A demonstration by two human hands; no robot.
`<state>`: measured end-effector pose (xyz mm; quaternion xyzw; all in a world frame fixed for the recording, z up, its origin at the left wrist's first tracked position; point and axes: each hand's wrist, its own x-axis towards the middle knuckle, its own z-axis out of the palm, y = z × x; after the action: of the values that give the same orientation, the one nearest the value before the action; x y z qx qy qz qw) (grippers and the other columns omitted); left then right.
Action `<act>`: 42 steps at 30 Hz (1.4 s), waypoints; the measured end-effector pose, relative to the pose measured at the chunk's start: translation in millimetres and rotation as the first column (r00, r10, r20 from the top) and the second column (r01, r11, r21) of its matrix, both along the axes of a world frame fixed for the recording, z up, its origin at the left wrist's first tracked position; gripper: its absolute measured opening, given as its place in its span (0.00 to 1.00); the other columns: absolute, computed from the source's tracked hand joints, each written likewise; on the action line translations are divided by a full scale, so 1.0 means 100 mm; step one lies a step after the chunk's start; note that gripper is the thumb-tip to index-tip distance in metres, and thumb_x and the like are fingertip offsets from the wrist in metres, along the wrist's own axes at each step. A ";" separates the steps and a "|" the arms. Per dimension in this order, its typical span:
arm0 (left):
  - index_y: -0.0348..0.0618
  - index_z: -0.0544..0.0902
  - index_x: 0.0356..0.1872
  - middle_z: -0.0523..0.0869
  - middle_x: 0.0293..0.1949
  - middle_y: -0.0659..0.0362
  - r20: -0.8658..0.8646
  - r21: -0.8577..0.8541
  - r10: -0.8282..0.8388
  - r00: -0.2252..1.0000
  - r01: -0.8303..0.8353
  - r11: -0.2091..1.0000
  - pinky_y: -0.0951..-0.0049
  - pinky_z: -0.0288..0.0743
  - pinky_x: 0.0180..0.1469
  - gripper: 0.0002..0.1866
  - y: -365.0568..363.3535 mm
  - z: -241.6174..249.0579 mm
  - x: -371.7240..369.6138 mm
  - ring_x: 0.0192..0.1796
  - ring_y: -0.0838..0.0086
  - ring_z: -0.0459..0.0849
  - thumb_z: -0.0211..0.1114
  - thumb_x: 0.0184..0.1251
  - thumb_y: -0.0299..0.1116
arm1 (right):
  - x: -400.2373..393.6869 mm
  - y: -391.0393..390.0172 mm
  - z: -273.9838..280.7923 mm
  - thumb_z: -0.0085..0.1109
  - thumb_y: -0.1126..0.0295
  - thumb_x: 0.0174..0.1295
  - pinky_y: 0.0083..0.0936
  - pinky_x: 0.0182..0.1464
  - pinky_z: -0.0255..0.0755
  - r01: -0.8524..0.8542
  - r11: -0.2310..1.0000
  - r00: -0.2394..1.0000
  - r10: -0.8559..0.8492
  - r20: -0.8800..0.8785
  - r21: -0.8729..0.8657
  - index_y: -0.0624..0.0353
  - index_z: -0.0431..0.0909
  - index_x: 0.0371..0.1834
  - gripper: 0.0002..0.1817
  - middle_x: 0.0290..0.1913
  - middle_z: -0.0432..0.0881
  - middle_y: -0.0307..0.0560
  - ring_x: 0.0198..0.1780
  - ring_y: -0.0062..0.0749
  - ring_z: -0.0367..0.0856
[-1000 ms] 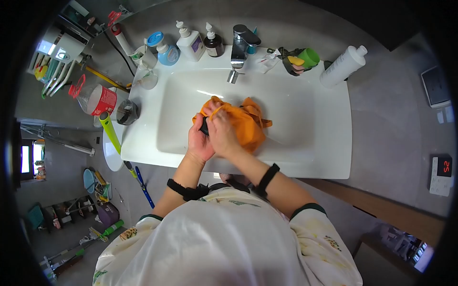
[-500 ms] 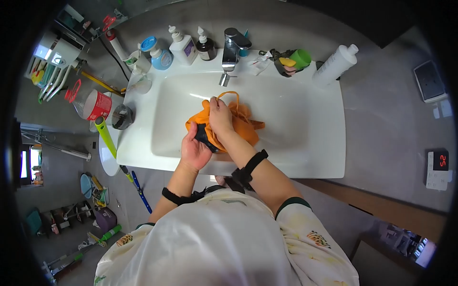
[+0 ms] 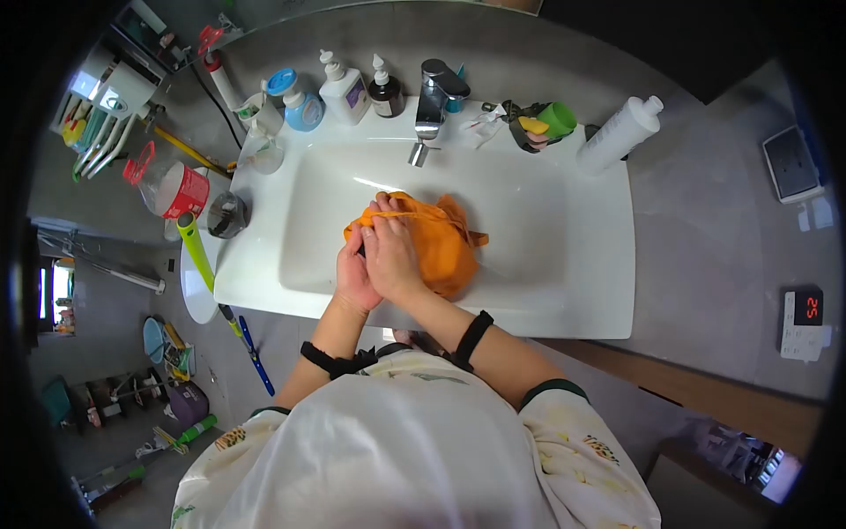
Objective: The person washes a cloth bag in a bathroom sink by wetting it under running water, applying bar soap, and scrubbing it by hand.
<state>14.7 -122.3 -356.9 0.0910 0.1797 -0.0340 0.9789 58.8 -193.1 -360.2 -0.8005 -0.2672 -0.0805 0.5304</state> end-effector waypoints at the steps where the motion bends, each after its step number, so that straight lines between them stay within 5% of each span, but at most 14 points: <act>1: 0.44 0.67 0.66 0.72 0.65 0.55 0.026 -0.040 0.012 1.000 -0.011 0.999 0.60 0.60 0.69 0.28 0.04 -0.06 0.00 0.67 0.63 0.69 0.43 0.75 0.52 | 0.04 -0.01 -0.03 0.40 0.62 0.71 0.43 0.69 0.54 -0.006 1.000 1.000 0.006 -0.002 0.001 0.69 0.73 0.52 0.21 0.58 0.75 0.63 0.68 0.55 0.63; 5: 0.44 0.68 0.64 0.73 0.64 0.57 0.008 -0.011 0.009 1.000 -0.009 1.000 0.60 0.59 0.70 0.25 -0.04 0.13 -0.05 0.66 0.64 0.70 0.43 0.76 0.50 | 0.42 -0.09 0.05 0.39 0.63 0.71 0.40 0.67 0.58 0.043 0.996 0.736 0.024 -0.677 0.081 0.73 0.71 0.55 0.22 0.56 0.75 0.67 0.65 0.57 0.66; 10: 0.43 0.68 0.65 0.74 0.64 0.56 0.032 -0.154 0.072 0.997 -0.066 0.986 0.60 0.58 0.70 0.25 0.03 -0.03 -0.04 0.66 0.63 0.70 0.42 0.76 0.48 | 0.04 -0.04 -0.02 0.42 0.65 0.70 0.41 0.65 0.60 0.020 0.992 0.996 -0.030 -0.078 -0.126 0.70 0.69 0.58 0.21 0.62 0.67 0.67 0.64 0.60 0.65; 15: 0.44 0.67 0.66 0.72 0.66 0.56 0.012 -0.055 0.063 0.998 -0.063 0.997 0.60 0.55 0.72 0.26 -0.01 0.17 -0.05 0.68 0.63 0.68 0.41 0.76 0.49 | 0.36 -0.18 -0.19 0.43 0.65 0.70 0.41 0.60 0.65 0.147 0.987 0.931 -0.161 -0.328 -0.068 0.67 0.72 0.54 0.18 0.55 0.73 0.62 0.58 0.57 0.70; 22: 0.42 0.66 0.67 0.69 0.67 0.56 0.198 -0.062 0.090 0.976 -0.079 0.995 0.56 0.51 0.73 0.27 0.10 0.53 -0.02 0.70 0.60 0.64 0.43 0.76 0.49 | 0.43 -0.68 -0.82 0.41 0.62 0.71 0.37 0.54 0.69 0.128 0.960 0.990 -0.136 -0.018 -0.248 0.65 0.75 0.48 0.17 0.47 0.78 0.57 0.49 0.50 0.76; 23: 0.42 0.66 0.67 0.69 0.67 0.56 0.198 -0.060 0.089 0.976 -0.078 0.995 0.56 0.51 0.73 0.27 0.14 0.56 -0.01 0.70 0.60 0.64 0.43 0.76 0.49 | 0.49 -0.73 -1.04 0.42 0.62 0.70 0.36 0.51 0.70 0.219 0.974 0.781 -0.213 -0.587 -0.062 0.65 0.75 0.46 0.17 0.44 0.79 0.54 0.47 0.47 0.78; 24: 0.42 0.66 0.67 0.69 0.67 0.56 0.246 -0.086 0.091 0.965 -0.072 0.994 0.56 0.51 0.73 0.27 0.18 0.58 0.01 0.70 0.61 0.64 0.43 0.76 0.49 | 0.56 -0.72 -1.14 0.44 0.61 0.70 0.35 0.49 0.71 0.389 0.920 0.307 -0.083 -0.948 0.045 0.65 0.76 0.43 0.17 0.42 0.80 0.52 0.44 0.43 0.79; 27: 0.41 0.66 0.67 0.69 0.67 0.55 0.273 -0.056 0.114 0.955 -0.103 0.993 0.57 0.49 0.73 0.27 0.28 0.61 0.08 0.71 0.61 0.64 0.43 0.76 0.49 | 0.77 -0.61 -0.65 0.45 0.60 0.68 0.34 0.43 0.72 0.570 0.750 0.358 0.142 -0.923 0.336 0.65 0.76 0.40 0.17 0.38 0.82 0.50 0.40 0.36 0.80; 28: 0.41 0.66 0.66 0.70 0.67 0.55 0.304 -0.068 0.116 0.945 -0.100 0.993 0.57 0.49 0.74 0.27 0.28 0.65 0.11 0.70 0.61 0.64 0.43 0.76 0.49 | 0.76 -0.48 -0.35 0.45 0.58 0.69 0.38 0.42 0.72 0.429 0.892 0.640 -0.188 -0.745 0.142 0.65 0.75 0.40 0.19 0.40 0.82 0.54 0.39 0.44 0.81; 30: 0.41 0.66 0.66 0.70 0.67 0.55 0.337 -0.080 0.104 0.936 -0.082 0.993 0.57 0.49 0.74 0.27 0.25 0.80 0.19 0.70 0.61 0.64 0.43 0.76 0.49 | 0.54 -0.17 0.13 0.46 0.57 0.68 0.42 0.42 0.71 0.260 0.963 0.932 -0.268 -0.245 -0.065 0.63 0.75 0.42 0.18 0.41 0.82 0.57 0.39 0.53 0.80; 34: 0.43 0.65 0.67 0.68 0.68 0.56 0.378 -0.042 0.179 0.908 -0.176 0.983 0.57 0.48 0.74 0.27 0.25 1.32 0.29 0.71 0.61 0.63 0.43 0.75 0.49 | 0.69 -0.10 -0.28 0.49 0.57 0.67 0.46 0.45 0.70 0.105 0.989 0.959 -0.128 -0.254 -0.104 0.62 0.74 0.41 0.17 0.38 0.81 0.58 0.41 0.61 0.78; 37: 0.44 0.65 0.68 0.67 0.69 0.56 0.566 -0.047 0.149 0.811 -0.148 0.988 0.55 0.47 0.74 0.27 0.39 1.52 0.22 0.71 0.60 0.62 0.43 0.75 0.49 | 0.86 -0.35 -0.61 0.51 0.57 0.67 0.41 0.32 0.71 -0.023 0.981 0.853 -0.082 -0.516 -0.194 0.61 0.73 0.36 0.16 0.28 0.80 0.52 0.29 0.50 0.79; 39: 0.45 0.65 0.68 0.67 0.69 0.56 0.542 0.001 0.179 0.821 -0.213 0.977 0.53 0.46 0.74 0.27 0.50 1.57 0.18 0.72 0.60 0.61 0.43 0.75 0.50 | 0.95 -0.64 -0.42 0.50 0.54 0.68 0.29 0.17 0.63 0.184 0.983 0.279 -0.039 -0.959 0.013 0.56 0.73 0.33 0.16 0.19 0.71 0.41 0.17 0.30 0.71; 42: 0.43 0.66 0.67 0.70 0.67 0.56 0.502 0.047 0.183 0.845 -0.237 0.970 0.56 0.49 0.73 0.27 0.61 1.34 0.13 0.71 0.62 0.63 0.43 0.76 0.49 | 1.44 -1.13 -0.47 0.50 0.54 0.69 0.17 0.13 0.55 0.421 0.886 0.410 0.004 -0.912 0.193 0.52 0.73 0.35 0.14 0.18 0.65 0.34 0.15 0.18 0.63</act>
<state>27.6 -61.1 -222.4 0.1288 -0.0663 0.1075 0.9836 202.7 -306.2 -407.3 -0.6224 0.1809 0.2352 0.7243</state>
